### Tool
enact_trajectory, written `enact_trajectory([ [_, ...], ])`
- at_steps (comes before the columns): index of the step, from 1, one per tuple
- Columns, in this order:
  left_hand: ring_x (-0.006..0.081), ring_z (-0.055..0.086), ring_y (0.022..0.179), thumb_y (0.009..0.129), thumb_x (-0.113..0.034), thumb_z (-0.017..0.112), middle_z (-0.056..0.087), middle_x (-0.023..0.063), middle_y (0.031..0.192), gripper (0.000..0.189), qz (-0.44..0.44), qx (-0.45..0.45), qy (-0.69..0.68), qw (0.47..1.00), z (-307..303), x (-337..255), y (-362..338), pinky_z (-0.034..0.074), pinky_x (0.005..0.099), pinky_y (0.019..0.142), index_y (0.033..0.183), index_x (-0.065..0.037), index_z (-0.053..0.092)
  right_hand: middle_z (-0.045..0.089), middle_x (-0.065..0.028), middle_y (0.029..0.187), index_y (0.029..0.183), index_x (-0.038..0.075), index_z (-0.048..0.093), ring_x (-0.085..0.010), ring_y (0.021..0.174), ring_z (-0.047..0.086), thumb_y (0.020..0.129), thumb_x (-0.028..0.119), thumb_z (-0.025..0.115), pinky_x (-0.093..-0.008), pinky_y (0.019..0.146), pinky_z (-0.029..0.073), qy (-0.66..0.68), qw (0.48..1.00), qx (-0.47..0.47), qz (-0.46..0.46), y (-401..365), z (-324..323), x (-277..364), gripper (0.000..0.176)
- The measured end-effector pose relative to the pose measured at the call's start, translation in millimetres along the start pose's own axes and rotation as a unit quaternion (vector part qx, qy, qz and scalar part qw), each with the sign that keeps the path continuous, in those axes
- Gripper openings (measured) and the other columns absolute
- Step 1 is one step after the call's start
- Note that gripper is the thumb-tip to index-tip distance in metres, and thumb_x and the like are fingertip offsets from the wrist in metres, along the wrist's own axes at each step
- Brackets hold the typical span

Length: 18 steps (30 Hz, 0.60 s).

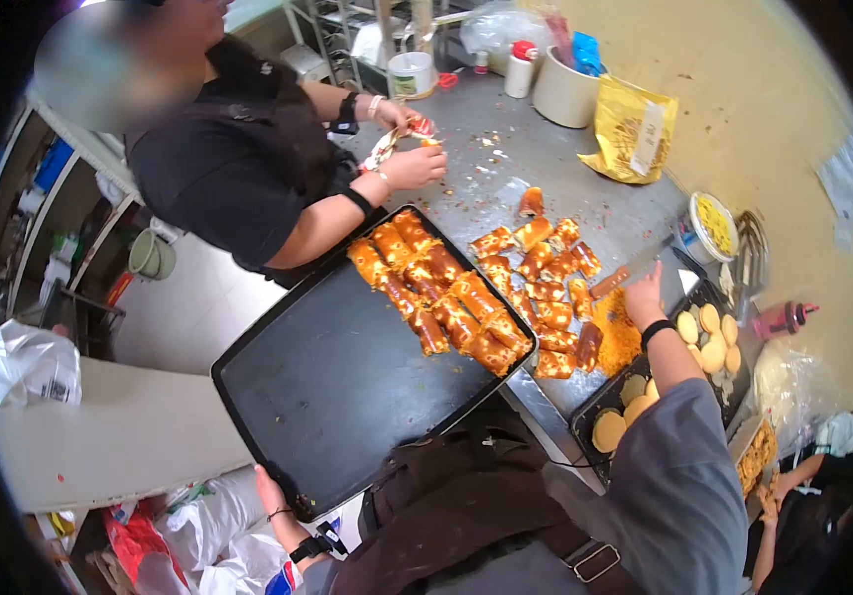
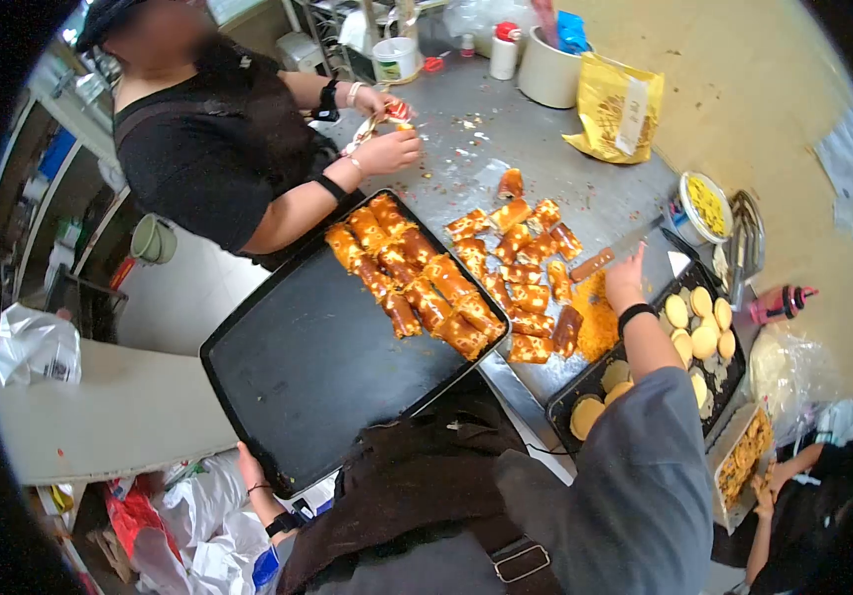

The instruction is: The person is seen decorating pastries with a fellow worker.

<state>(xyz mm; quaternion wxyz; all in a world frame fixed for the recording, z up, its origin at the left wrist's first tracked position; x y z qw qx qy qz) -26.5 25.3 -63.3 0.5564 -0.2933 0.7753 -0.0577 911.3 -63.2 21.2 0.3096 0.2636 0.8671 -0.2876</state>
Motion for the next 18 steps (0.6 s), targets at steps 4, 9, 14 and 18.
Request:
enact_trajectory([
  [4,0.0238,0.050,0.108,0.095,-0.045,0.031,0.055,0.0186,0.118,0.062,0.029,-0.031,0.100,0.994,-2,-22,-7,0.036,0.0337,0.095,0.116,0.010,0.050,0.064,-0.0033,0.106,0.103,0.018,0.066,-0.0271,0.113,0.050,0.073,0.029,0.062,-0.0609,0.104,-0.002,0.048,0.999,-0.004,0.007,-11,-29,-23,0.033],
  [9,0.0230,0.053,0.097,0.095,-0.043,0.031,0.059,0.0168,0.108,0.060,0.019,-0.003,0.043,0.999,7,-28,-15,0.039,0.0336,0.089,0.113,0.010,0.053,0.064,-0.0076,0.105,0.098,0.014,0.067,-0.0266,0.108,0.054,0.062,0.034,0.072,-0.0574,0.107,0.008,0.063,0.997,0.034,0.005,-22,-9,-18,0.041],
  [14,0.0223,0.052,0.099,0.095,-0.043,0.031,0.058,0.0168,0.109,0.060,0.044,-0.018,0.050,0.998,10,-43,-21,0.038,0.0329,0.090,0.113,0.010,0.052,0.065,-0.0099,0.094,0.097,0.007,0.065,-0.0253,0.096,0.059,0.058,0.036,0.075,-0.0502,0.099,0.026,0.262,0.965,0.028,0.018,-60,-53,-56,0.050],
  [18,0.0203,0.051,0.100,0.095,-0.047,0.031,0.057,0.0134,0.112,0.062,0.056,-0.009,0.074,0.996,9,-44,-21,0.038,0.0319,0.090,0.116,0.008,0.051,0.064,-0.0051,0.072,0.099,0.001,0.063,-0.0166,0.073,0.062,0.066,0.028,0.076,-0.0298,0.063,0.048,0.572,0.815,0.058,-0.067,-73,-65,-39,0.044],
])
Point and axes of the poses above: each hand's wrist, its own y-axis towards the middle knuckle, its own z-axis out of the palm, x = y × z, the point moved 8 cm from there along y, towards the middle knuckle
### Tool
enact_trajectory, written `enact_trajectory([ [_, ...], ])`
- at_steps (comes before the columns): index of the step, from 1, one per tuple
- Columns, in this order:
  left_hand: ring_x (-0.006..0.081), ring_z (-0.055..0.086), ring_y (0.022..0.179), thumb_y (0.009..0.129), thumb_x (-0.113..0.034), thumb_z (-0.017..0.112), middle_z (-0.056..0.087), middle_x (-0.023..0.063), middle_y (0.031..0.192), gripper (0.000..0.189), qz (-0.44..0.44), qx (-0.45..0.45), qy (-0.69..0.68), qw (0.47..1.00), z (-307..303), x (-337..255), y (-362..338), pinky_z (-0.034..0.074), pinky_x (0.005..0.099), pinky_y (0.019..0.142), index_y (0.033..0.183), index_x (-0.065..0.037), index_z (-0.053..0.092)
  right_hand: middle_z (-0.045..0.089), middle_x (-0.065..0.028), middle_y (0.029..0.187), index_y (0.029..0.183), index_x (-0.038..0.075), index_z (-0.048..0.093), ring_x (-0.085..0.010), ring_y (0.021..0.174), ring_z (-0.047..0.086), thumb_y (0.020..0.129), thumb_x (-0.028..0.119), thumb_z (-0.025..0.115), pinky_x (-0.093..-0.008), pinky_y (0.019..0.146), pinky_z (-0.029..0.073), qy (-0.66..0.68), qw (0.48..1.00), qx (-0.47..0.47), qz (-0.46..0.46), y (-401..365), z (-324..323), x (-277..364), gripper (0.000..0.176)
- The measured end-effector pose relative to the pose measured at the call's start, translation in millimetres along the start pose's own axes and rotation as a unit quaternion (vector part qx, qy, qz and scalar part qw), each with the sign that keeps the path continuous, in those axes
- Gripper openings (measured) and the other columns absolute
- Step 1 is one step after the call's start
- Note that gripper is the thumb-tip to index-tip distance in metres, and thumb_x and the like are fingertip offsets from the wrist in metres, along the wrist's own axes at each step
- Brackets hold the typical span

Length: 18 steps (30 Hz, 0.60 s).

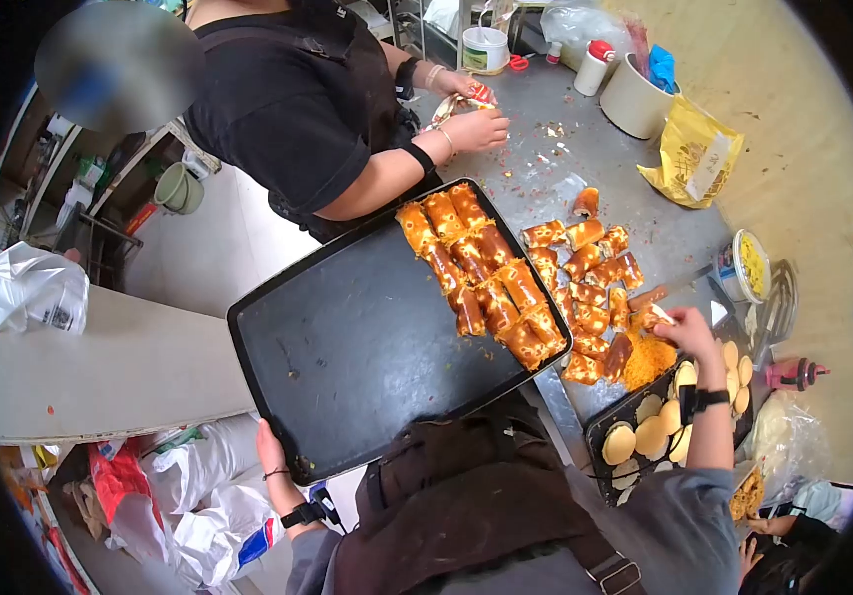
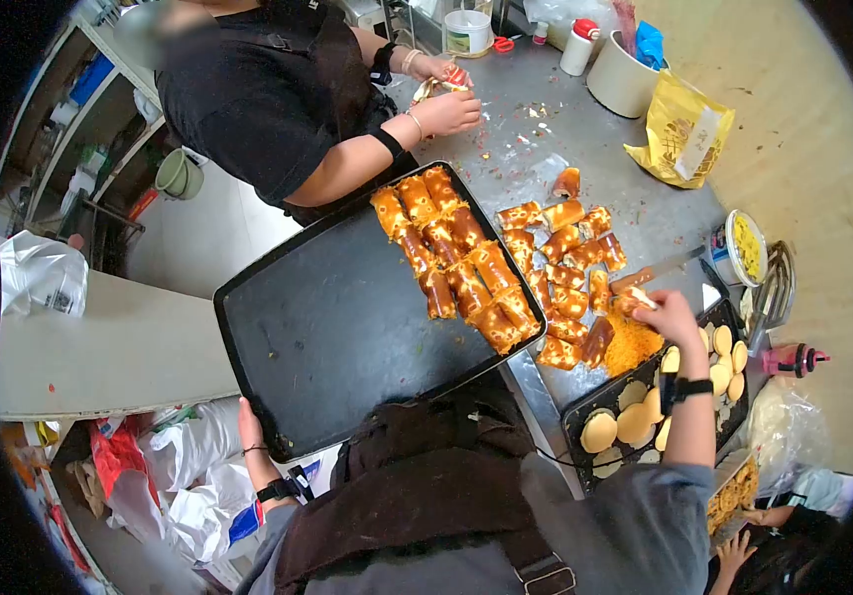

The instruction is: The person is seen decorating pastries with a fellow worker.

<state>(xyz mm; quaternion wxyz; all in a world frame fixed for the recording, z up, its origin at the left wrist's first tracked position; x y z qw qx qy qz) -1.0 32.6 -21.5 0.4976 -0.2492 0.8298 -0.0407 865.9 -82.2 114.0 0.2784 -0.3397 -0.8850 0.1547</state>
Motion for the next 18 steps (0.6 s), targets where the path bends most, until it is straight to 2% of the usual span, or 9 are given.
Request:
enact_trajectory([
  [2,0.0193,0.051,0.100,0.094,-0.049,0.031,0.057,0.0116,0.112,0.064,-0.007,0.012,-0.001,1.000,-2,5,3,0.038,0.0315,0.089,0.118,0.007,0.051,0.064,-0.0032,0.079,0.100,0.002,0.063,-0.0158,0.067,0.061,0.069,0.027,0.076,-0.0260,0.060,0.049,0.191,0.977,0.073,-0.060,-39,25,78,0.042],
  [4,0.0191,0.052,0.099,0.094,-0.049,0.031,0.057,0.0112,0.111,0.064,-0.028,0.036,-0.048,0.998,1,17,5,0.039,0.0312,0.089,0.117,0.007,0.051,0.062,-0.0006,0.082,0.100,0.002,0.061,-0.0094,0.069,0.057,0.072,0.024,0.074,-0.0220,0.062,0.047,0.296,0.941,0.104,-0.123,-59,57,126,0.037],
  [6,0.0208,0.052,0.100,0.095,-0.045,0.030,0.058,0.0144,0.111,0.061,-0.027,0.020,-0.046,0.998,4,6,-3,0.038,0.0321,0.090,0.115,0.009,0.052,0.062,-0.0030,0.087,0.101,0.002,0.060,-0.0117,0.075,0.057,0.071,0.025,0.075,-0.0244,0.067,0.047,0.305,0.927,0.148,-0.157,-67,101,158,0.041],
  [8,0.0218,0.052,0.101,0.096,-0.042,0.030,0.058,0.0161,0.111,0.059,-0.022,0.013,-0.041,0.999,2,1,-4,0.038,0.0328,0.090,0.113,0.010,0.052,0.062,-0.0060,0.087,0.100,0.002,0.060,-0.0150,0.082,0.057,0.070,0.027,0.075,-0.0277,0.072,0.046,0.249,0.929,0.136,-0.237,-70,140,189,0.043],
  [12,0.0228,0.052,0.102,0.096,-0.041,0.031,0.058,0.0166,0.111,0.058,-0.018,0.010,-0.037,0.999,1,11,0,0.038,0.0332,0.091,0.113,0.010,0.052,0.062,-0.0131,0.087,0.095,0.003,0.062,-0.0274,0.084,0.058,0.066,0.032,0.075,-0.0347,0.076,0.046,0.142,0.929,0.107,-0.326,-89,186,261,0.043],
  [16,0.0190,0.052,0.101,0.095,-0.046,0.031,0.057,0.0114,0.112,0.061,-0.022,0.022,-0.049,0.998,3,-8,-13,0.039,0.0314,0.090,0.118,0.007,0.051,0.063,-0.0124,0.088,0.092,0.006,0.064,-0.0292,0.087,0.056,0.065,0.039,0.074,-0.0388,0.080,0.043,0.006,0.911,0.035,-0.411,-95,226,283,0.044],
  [18,0.0219,0.052,0.101,0.095,-0.043,0.032,0.058,0.0152,0.111,0.059,-0.008,-0.003,-0.043,0.999,1,-1,-7,0.037,0.0323,0.091,0.115,0.009,0.051,0.063,-0.0112,0.088,0.091,0.007,0.064,-0.0286,0.088,0.056,0.065,0.042,0.073,-0.0392,0.081,0.042,-0.023,0.901,0.012,-0.434,-97,236,288,0.045],
])
Point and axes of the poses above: each hand's wrist, its own y-axis towards the middle knuckle, its own z-axis out of the palm, x = y × z, the point moved 8 cm from there along y, towards the middle knuckle
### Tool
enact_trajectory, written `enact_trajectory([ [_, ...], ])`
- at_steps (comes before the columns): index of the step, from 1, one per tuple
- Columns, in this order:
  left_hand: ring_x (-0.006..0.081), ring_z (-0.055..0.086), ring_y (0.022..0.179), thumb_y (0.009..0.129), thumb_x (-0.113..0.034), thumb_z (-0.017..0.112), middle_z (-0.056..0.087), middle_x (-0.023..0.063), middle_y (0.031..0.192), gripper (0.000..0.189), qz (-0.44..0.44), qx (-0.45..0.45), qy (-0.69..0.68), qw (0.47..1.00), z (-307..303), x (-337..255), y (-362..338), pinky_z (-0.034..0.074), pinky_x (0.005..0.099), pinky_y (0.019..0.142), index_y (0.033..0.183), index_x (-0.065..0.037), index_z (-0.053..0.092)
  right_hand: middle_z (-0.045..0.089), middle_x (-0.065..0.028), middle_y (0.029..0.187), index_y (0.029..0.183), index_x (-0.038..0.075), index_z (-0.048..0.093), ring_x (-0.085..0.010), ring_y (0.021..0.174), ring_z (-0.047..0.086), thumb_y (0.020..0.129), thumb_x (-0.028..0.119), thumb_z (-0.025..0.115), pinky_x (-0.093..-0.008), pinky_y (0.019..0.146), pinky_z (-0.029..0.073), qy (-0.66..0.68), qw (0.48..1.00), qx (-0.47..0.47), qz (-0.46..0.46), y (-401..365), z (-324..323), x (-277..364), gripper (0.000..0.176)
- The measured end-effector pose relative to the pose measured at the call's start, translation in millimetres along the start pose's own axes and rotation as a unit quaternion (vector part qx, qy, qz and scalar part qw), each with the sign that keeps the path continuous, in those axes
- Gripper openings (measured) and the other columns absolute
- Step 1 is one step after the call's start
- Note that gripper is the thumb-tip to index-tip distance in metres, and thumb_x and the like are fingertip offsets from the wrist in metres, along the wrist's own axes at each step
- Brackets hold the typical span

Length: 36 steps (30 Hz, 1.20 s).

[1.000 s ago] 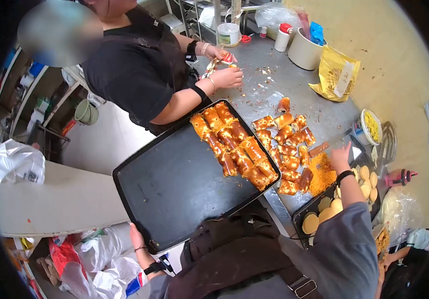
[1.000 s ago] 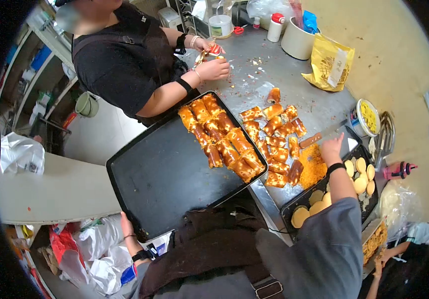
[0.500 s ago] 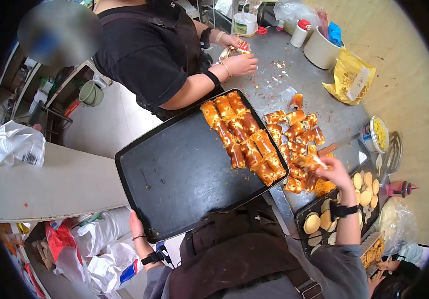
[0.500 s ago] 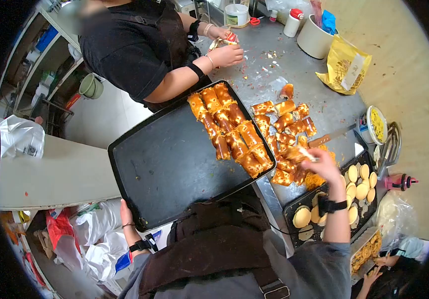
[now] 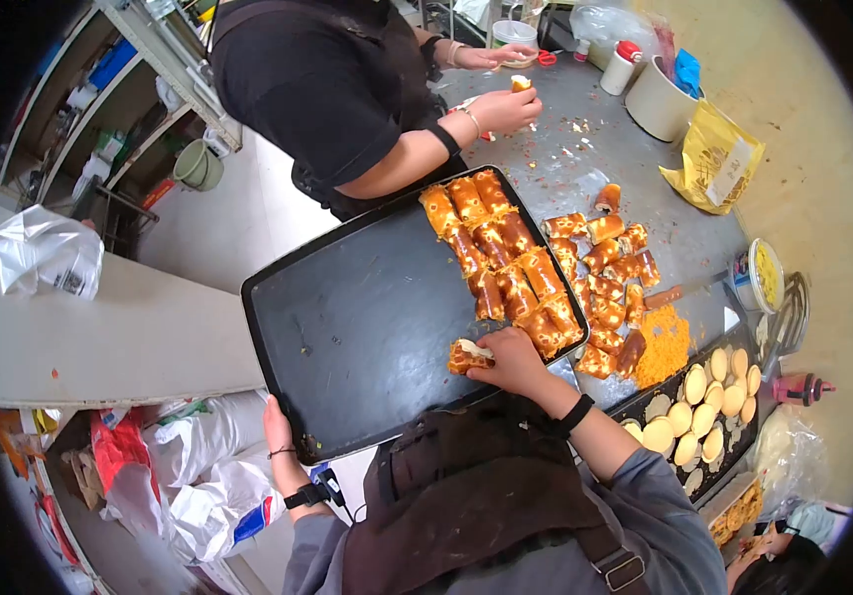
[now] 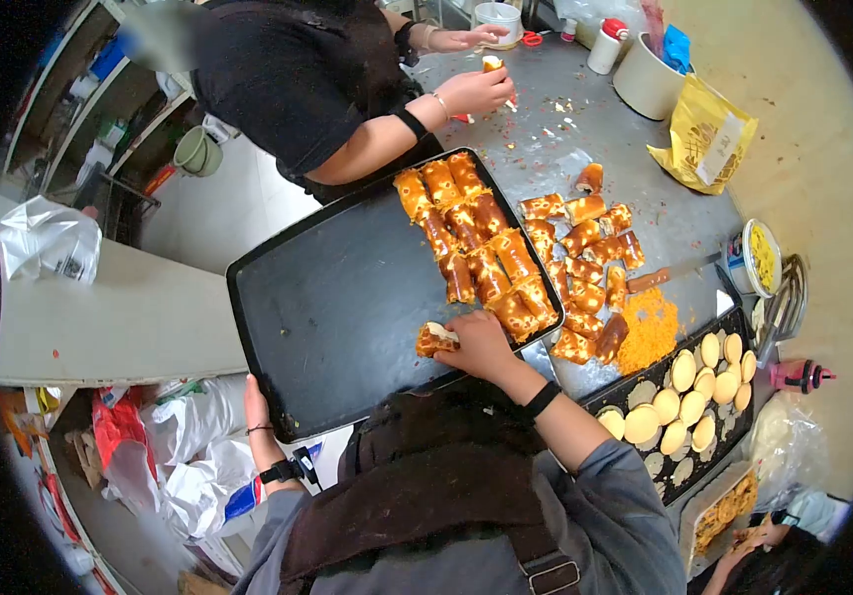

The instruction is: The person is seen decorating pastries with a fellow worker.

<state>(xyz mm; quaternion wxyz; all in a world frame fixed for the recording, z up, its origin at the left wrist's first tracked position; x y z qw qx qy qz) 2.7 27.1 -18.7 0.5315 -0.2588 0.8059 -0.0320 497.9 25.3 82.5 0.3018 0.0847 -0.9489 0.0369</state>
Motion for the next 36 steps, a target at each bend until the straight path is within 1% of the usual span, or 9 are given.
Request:
enact_trajectory([
  [6,0.0214,0.053,0.096,0.095,-0.041,0.032,0.060,0.0153,0.106,0.058,-0.006,-0.022,0.017,1.000,0,-9,-5,0.038,0.0324,0.088,0.108,0.010,0.055,0.061,-0.0089,0.090,0.089,0.008,0.065,-0.0269,0.092,0.053,0.067,0.046,0.070,-0.0383,0.081,0.041,0.024,0.995,0.095,0.014,3,18,3,0.045],
  [8,0.0215,0.054,0.095,0.095,-0.041,0.032,0.061,0.0153,0.104,0.058,-0.014,-0.011,-0.024,1.000,1,-3,-2,0.039,0.0330,0.087,0.106,0.010,0.055,0.058,-0.0079,0.090,0.087,0.008,0.066,-0.0255,0.092,0.052,0.067,0.047,0.070,-0.0383,0.079,0.040,-0.049,0.997,0.061,0.007,1,8,9,0.044],
  [12,0.0216,0.054,0.091,0.095,-0.042,0.031,0.062,0.0158,0.101,0.058,0.009,-0.011,0.050,0.999,1,-12,-6,0.040,0.0337,0.084,0.104,0.010,0.057,0.053,-0.0066,0.089,0.084,0.009,0.065,-0.0236,0.090,0.049,0.066,0.049,0.069,-0.0369,0.077,0.039,-0.163,0.986,-0.026,0.038,-2,-13,16,0.044],
  [19,0.0192,0.054,0.087,0.095,-0.043,0.031,0.062,0.0125,0.096,0.059,-0.008,-0.008,-0.013,1.000,7,-16,-13,0.040,0.0322,0.082,0.103,0.010,0.056,0.048,-0.0051,0.079,0.083,0.010,0.054,-0.0219,0.083,0.048,0.072,0.029,0.066,-0.0362,0.073,0.037,-0.207,0.962,-0.123,-0.127,-12,0,36,0.025],
  [22,0.0191,0.054,0.088,0.095,-0.042,0.031,0.062,0.0126,0.097,0.058,-0.008,-0.018,0.018,1.000,4,-21,-15,0.040,0.0320,0.082,0.103,0.010,0.056,0.049,-0.0045,0.081,0.083,0.011,0.054,-0.0214,0.085,0.048,0.070,0.028,0.067,-0.0372,0.077,0.036,-0.231,0.953,-0.137,-0.137,-8,-2,36,0.025],
  [25,0.0192,0.054,0.088,0.095,-0.042,0.031,0.062,0.0129,0.098,0.058,-0.004,0.001,-0.004,1.000,6,-9,-8,0.040,0.0321,0.083,0.103,0.010,0.056,0.051,-0.0041,0.085,0.089,0.011,0.055,-0.0212,0.087,0.048,0.068,0.026,0.067,-0.0387,0.080,0.035,-0.170,0.970,-0.115,-0.127,-9,-21,44,0.028],
  [28,0.0192,0.053,0.096,0.095,-0.044,0.032,0.059,0.0119,0.107,0.059,-0.012,-0.001,0.038,0.999,2,0,-3,0.040,0.0319,0.087,0.112,0.008,0.054,0.052,-0.0036,0.090,0.098,0.010,0.053,-0.0210,0.090,0.048,0.067,0.026,0.067,-0.0391,0.083,0.034,-0.199,0.966,-0.097,-0.133,-11,-18,45,0.037],
  [31,0.0187,0.054,0.088,0.095,-0.042,0.031,0.062,0.0123,0.096,0.057,0.005,-0.022,-0.004,1.000,4,-5,-6,0.041,0.0320,0.082,0.102,0.009,0.057,0.052,-0.0035,0.092,0.103,0.010,0.051,-0.0199,0.091,0.049,0.065,0.025,0.068,-0.0390,0.083,0.034,-0.245,0.956,-0.102,-0.128,-9,-6,39,0.044],
  [36,0.0183,0.054,0.087,0.095,-0.042,0.031,0.062,0.0119,0.096,0.058,-0.009,-0.009,0.020,1.000,4,-9,-8,0.041,0.0315,0.081,0.103,0.009,0.057,0.052,-0.0039,0.091,0.102,0.009,0.052,-0.0191,0.090,0.050,0.063,0.022,0.068,-0.0379,0.082,0.034,-0.233,0.962,-0.110,-0.094,0,-4,28,0.044],
])
Point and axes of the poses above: each hand's wrist, its own y-axis towards the middle knuckle, its own z-axis out of the palm, x = y × z, the point moved 8 cm from there along y, towards the middle knuckle
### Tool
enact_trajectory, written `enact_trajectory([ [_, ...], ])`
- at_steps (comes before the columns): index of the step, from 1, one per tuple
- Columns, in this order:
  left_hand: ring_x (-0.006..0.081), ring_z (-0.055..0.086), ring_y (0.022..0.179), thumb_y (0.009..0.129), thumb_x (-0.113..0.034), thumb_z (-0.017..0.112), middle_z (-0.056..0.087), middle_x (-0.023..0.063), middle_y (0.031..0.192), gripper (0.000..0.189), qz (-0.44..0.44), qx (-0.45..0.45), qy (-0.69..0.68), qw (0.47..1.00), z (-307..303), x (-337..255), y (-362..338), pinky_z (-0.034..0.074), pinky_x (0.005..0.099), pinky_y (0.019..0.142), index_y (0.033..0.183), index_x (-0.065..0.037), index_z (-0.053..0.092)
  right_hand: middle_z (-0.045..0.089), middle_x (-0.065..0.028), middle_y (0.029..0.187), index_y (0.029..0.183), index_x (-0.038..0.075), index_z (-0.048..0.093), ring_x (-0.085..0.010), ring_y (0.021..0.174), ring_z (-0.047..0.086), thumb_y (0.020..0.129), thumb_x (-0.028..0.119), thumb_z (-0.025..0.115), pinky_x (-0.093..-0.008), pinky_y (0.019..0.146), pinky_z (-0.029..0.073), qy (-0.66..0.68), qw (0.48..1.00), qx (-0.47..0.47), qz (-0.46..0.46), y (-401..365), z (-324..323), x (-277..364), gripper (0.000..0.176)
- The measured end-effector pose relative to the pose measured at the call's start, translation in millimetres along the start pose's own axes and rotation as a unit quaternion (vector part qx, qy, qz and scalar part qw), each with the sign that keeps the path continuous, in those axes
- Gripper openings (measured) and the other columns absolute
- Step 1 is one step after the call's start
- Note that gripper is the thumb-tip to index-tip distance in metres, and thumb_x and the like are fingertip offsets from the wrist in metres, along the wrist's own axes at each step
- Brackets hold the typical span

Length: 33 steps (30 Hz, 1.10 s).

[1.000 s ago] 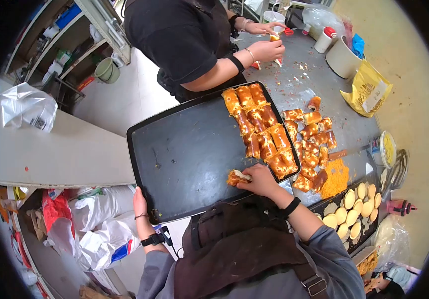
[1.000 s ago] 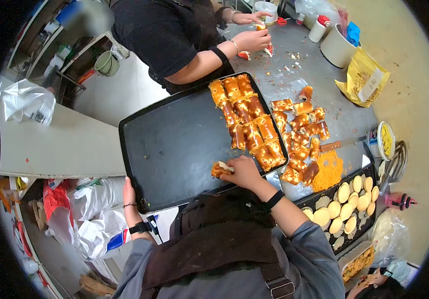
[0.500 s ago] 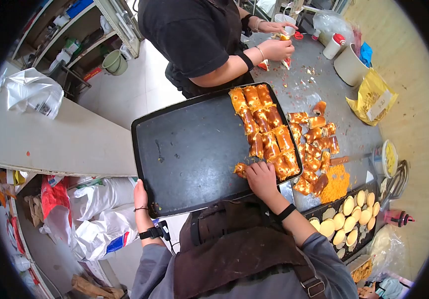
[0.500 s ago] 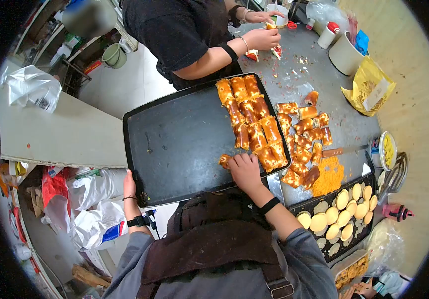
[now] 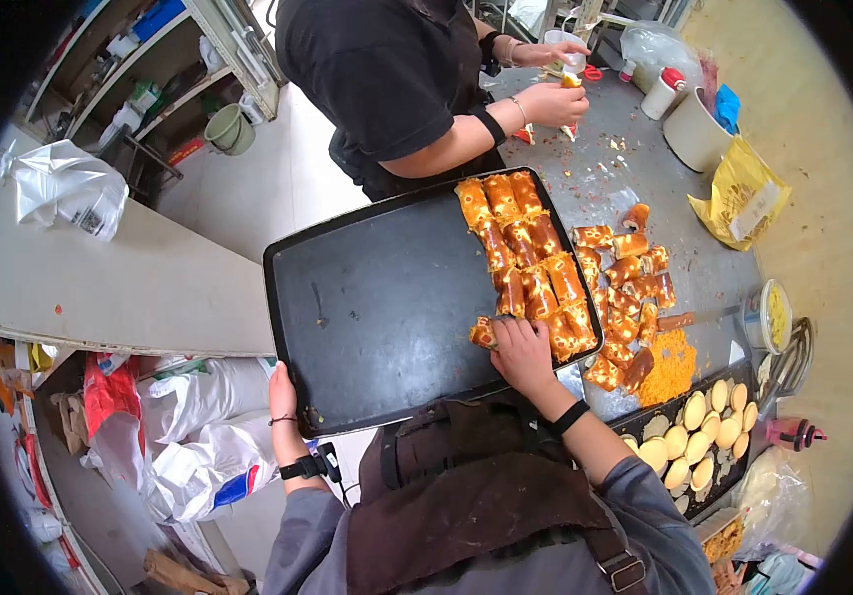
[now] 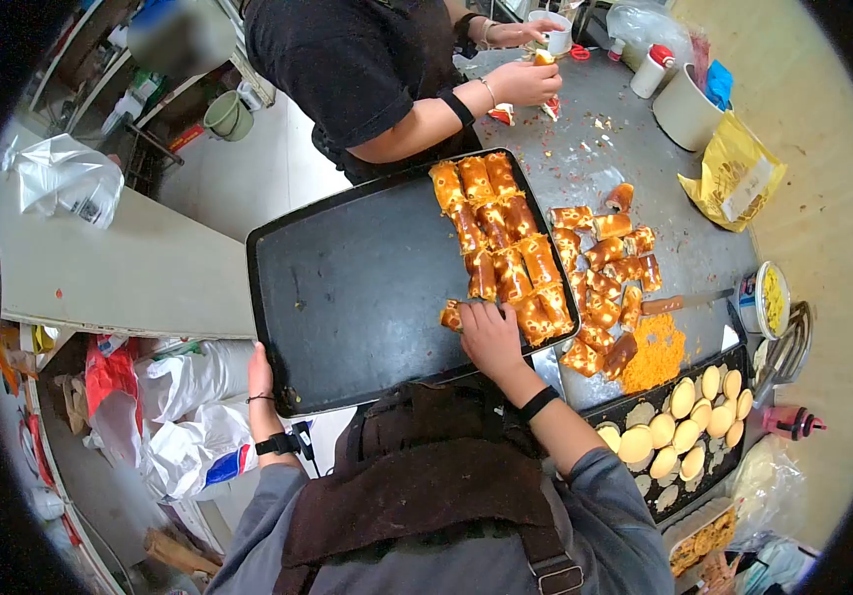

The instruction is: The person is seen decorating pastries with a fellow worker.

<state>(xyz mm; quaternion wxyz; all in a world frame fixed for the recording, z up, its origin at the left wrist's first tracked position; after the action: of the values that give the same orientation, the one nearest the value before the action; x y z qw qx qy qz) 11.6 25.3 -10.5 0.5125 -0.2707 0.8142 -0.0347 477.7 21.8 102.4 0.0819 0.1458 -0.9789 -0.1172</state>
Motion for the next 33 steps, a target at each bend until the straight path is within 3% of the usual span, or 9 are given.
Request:
enact_trajectory([
  [4,0.0183,0.054,0.086,0.095,-0.043,0.031,0.062,0.0115,0.095,0.058,0.015,-0.009,-0.022,1.000,2,-5,-3,0.041,0.0317,0.081,0.102,0.008,0.057,0.053,-0.0056,0.091,0.101,0.008,0.052,-0.0196,0.089,0.051,0.062,0.022,0.068,-0.0372,0.082,0.035,0.046,0.998,0.021,0.042,-1,-15,-7,0.045],
  [7,0.0183,0.054,0.086,0.095,-0.042,0.031,0.062,0.0112,0.095,0.058,0.015,0.003,-0.040,0.999,2,3,2,0.041,0.0318,0.081,0.101,0.009,0.057,0.056,-0.0068,0.083,0.099,0.007,0.052,-0.0229,0.083,0.054,0.063,0.024,0.069,-0.0378,0.081,0.036,0.113,0.989,-0.020,0.090,-1,-30,-13,0.043],
  [10,0.0180,0.053,0.085,0.095,-0.042,0.032,0.062,0.0109,0.094,0.057,0.012,0.003,-0.033,0.999,1,5,1,0.040,0.0318,0.081,0.101,0.009,0.057,0.059,-0.0076,0.076,0.098,0.006,0.049,-0.0280,0.074,0.057,0.065,0.027,0.070,-0.0388,0.077,0.038,0.207,0.951,0.058,0.224,-1,-36,-28,0.045],
  [13,0.0175,0.052,0.084,0.095,-0.041,0.033,0.061,0.0105,0.093,0.056,0.005,-0.002,-0.027,1.000,-1,4,1,0.040,0.0318,0.080,0.101,0.009,0.057,0.060,-0.0088,0.072,0.099,0.007,0.042,-0.0281,0.071,0.060,0.064,0.027,0.072,-0.0392,0.071,0.040,0.205,0.934,0.104,0.274,-14,-20,-44,0.051],
  [22,0.0179,0.052,0.087,0.095,-0.041,0.033,0.061,0.0110,0.096,0.056,-0.023,0.008,-0.006,1.000,-1,-3,-4,0.040,0.0324,0.082,0.103,0.009,0.057,0.061,-0.0100,0.071,0.096,0.005,0.045,-0.0255,0.064,0.060,0.068,0.033,0.068,-0.0403,0.068,0.039,0.014,0.973,0.077,0.217,-2,5,-57,0.046],
  [25,0.0187,0.053,0.091,0.095,-0.041,0.032,0.060,0.0119,0.100,0.056,-0.027,0.013,-0.010,0.999,-2,3,1,0.040,0.0327,0.084,0.106,0.009,0.056,0.060,-0.0090,0.067,0.096,0.005,0.048,-0.0250,0.062,0.059,0.069,0.037,0.068,-0.0399,0.070,0.039,0.006,0.969,0.132,0.210,-4,6,-57,0.047],
  [29,0.0189,0.054,0.091,0.093,-0.050,0.032,0.059,0.0099,0.103,0.065,0.000,0.028,-0.027,0.999,-3,21,13,0.041,0.0324,0.083,0.111,0.008,0.054,0.060,-0.0084,0.075,0.097,0.006,0.051,-0.0241,0.073,0.059,0.072,0.038,0.066,-0.0410,0.074,0.038,0.030,0.972,0.101,0.211,-13,-22,-55,0.044],
  [32,0.0187,0.054,0.091,0.093,-0.050,0.032,0.059,0.0085,0.104,0.064,0.004,0.026,-0.055,0.998,-2,21,12,0.041,0.0320,0.084,0.113,0.007,0.054,0.059,-0.0087,0.087,0.096,0.006,0.053,-0.0233,0.085,0.056,0.073,0.037,0.065,-0.0415,0.076,0.037,0.035,0.972,0.050,0.225,-29,-53,-67,0.041],
  [33,0.0188,0.052,0.094,0.096,-0.042,0.031,0.059,0.0112,0.105,0.057,-0.005,0.022,-0.055,0.998,0,6,3,0.039,0.0324,0.087,0.112,0.008,0.054,0.058,-0.0087,0.091,0.097,0.006,0.054,-0.0233,0.089,0.055,0.073,0.036,0.065,-0.0415,0.077,0.037,0.022,0.969,0.040,0.244,-38,-63,-78,0.040],
])
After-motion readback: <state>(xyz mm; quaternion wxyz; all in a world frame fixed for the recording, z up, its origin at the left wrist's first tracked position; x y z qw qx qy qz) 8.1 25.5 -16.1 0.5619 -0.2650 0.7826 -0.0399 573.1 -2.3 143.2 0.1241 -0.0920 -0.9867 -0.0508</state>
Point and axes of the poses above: each hand's wrist, its own y-axis towards the middle knuckle, its own z-axis out of the palm, x = y × z, the point moved 8 cm from there along y, towards the middle knuckle
